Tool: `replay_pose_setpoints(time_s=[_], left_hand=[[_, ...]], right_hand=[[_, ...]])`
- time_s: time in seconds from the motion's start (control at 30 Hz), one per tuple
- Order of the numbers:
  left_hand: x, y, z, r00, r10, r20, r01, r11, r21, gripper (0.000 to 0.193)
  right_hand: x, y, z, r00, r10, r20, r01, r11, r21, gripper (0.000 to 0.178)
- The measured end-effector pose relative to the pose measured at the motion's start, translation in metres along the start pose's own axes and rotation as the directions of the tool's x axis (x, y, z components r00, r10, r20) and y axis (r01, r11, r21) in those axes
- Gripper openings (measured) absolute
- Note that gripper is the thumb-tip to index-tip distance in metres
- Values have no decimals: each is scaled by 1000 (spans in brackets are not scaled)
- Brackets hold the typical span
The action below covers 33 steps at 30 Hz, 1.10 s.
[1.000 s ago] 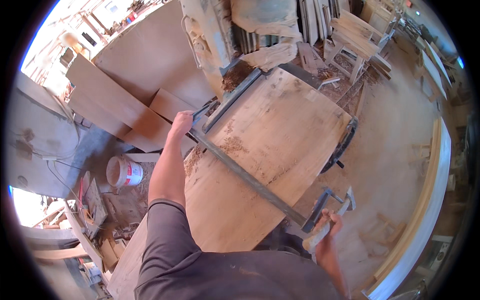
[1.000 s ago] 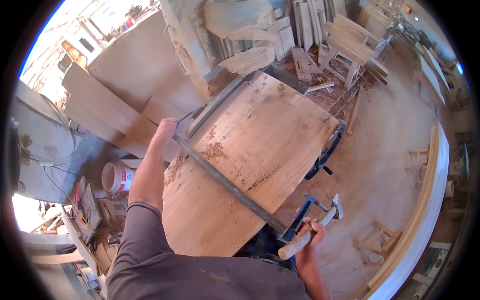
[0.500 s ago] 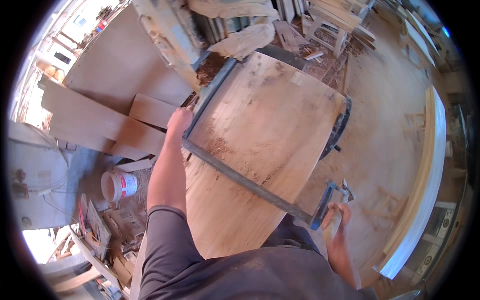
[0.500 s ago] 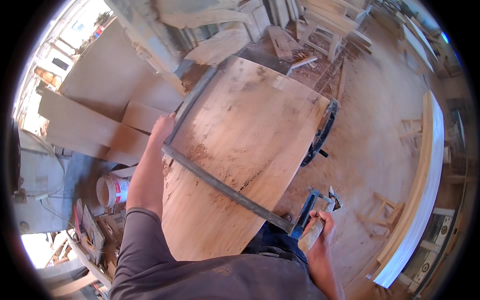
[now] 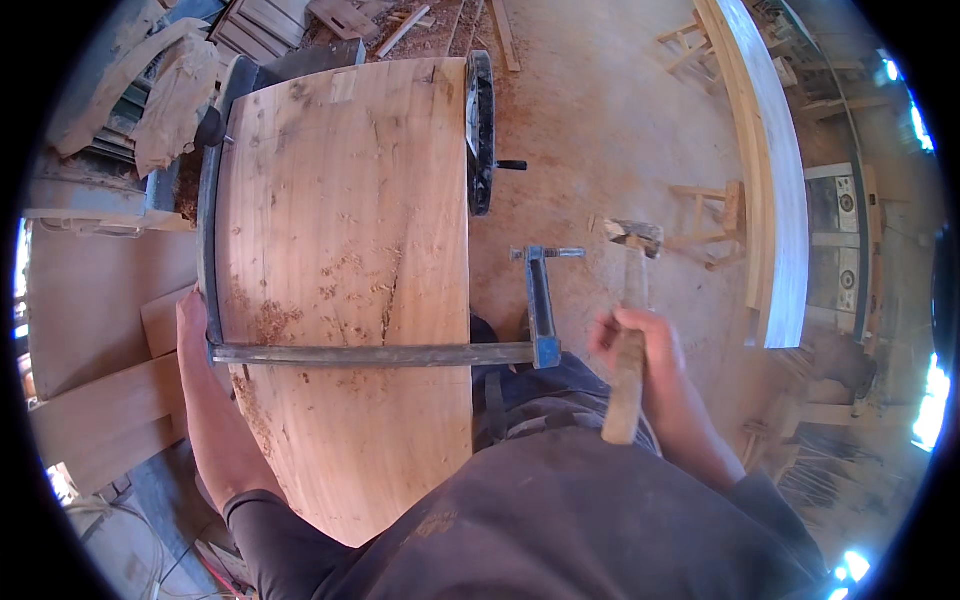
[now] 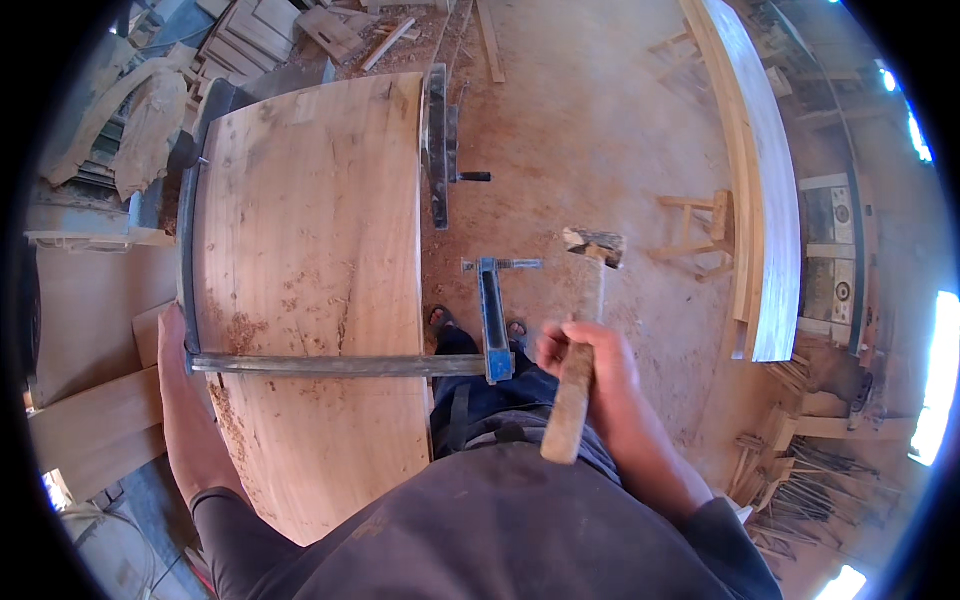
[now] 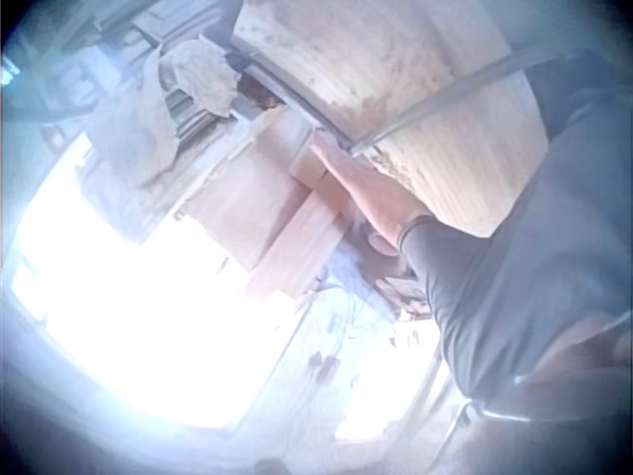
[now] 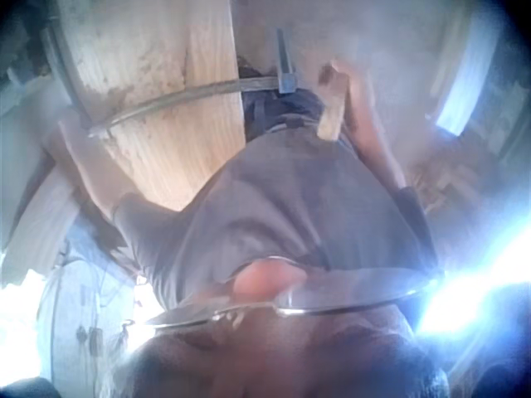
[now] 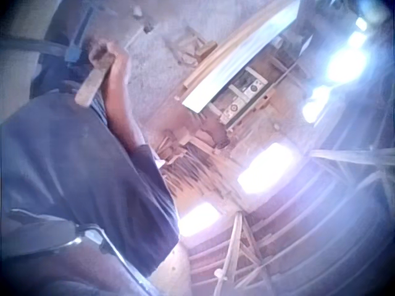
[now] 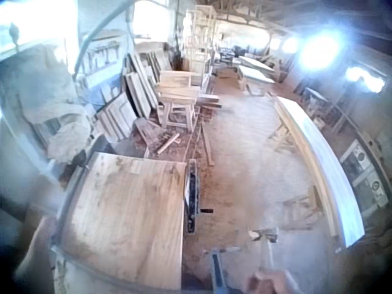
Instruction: The person clamps a large wooden board to a workbench, uses a hammer to tighten a clamp, and then uses a hand-operated radial arm saw to cut the end of the board.
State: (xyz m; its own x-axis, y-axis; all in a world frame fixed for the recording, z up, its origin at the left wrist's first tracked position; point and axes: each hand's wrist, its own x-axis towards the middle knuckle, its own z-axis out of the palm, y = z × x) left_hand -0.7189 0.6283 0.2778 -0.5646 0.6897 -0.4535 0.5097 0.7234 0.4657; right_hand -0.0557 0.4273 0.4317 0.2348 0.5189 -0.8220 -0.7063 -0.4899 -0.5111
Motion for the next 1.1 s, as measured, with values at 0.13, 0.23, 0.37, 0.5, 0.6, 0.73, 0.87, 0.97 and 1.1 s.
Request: replay_pose_setpoints(time_s=[0.13, 0.23, 0.37, 0.5, 0.6, 0.73, 0.87, 0.97, 1.1], left_hand=[[-11, -8, -9, 1000, -4, 12, 5, 999, -39, 48], [-13, -6, -9, 1000, -4, -12, 4, 1000, -15, 48], [-8, -9, -8, 999, 40, 12, -40, 998, -57, 47], [13, -29, -9, 1000, 7, -2, -7, 998, -59, 46], [1, -22, -4, 999, 48, -4, -48, 997, -54, 45], [-9, -16, -5, 997, 79, -14, -80, 996, -48, 45], [-12, -13, -4, 995, 100, -15, -101, 994, -35, 44], [-9, -11, -2, 992, 128, -12, -129, 988, -80, 43], [-9, -15, -3, 995, 94, -37, -99, 979, -179, 42]], right_hand=[[-40, -12, 13, 965, 244, 95, -255, 957, 141, 17], [-50, 3, 36, 867, 476, 148, -492, 866, 89, 14], [-43, 12, 18, 772, 558, 306, -610, 786, 105, 22], [-36, -9, -21, 906, 409, 110, -395, 909, -132, 16], [-42, -25, -42, 989, 144, -41, -144, 835, -531, 16], [-56, -36, -60, 972, -233, -4, 92, 399, -912, 20], [-51, -42, -55, 916, 395, 71, -388, 917, -94, 22], [-63, -7, -38, 851, 480, 215, -511, 852, 120, 21], [-82, 7, 5, 792, 518, 322, -561, 827, 50, 19]])
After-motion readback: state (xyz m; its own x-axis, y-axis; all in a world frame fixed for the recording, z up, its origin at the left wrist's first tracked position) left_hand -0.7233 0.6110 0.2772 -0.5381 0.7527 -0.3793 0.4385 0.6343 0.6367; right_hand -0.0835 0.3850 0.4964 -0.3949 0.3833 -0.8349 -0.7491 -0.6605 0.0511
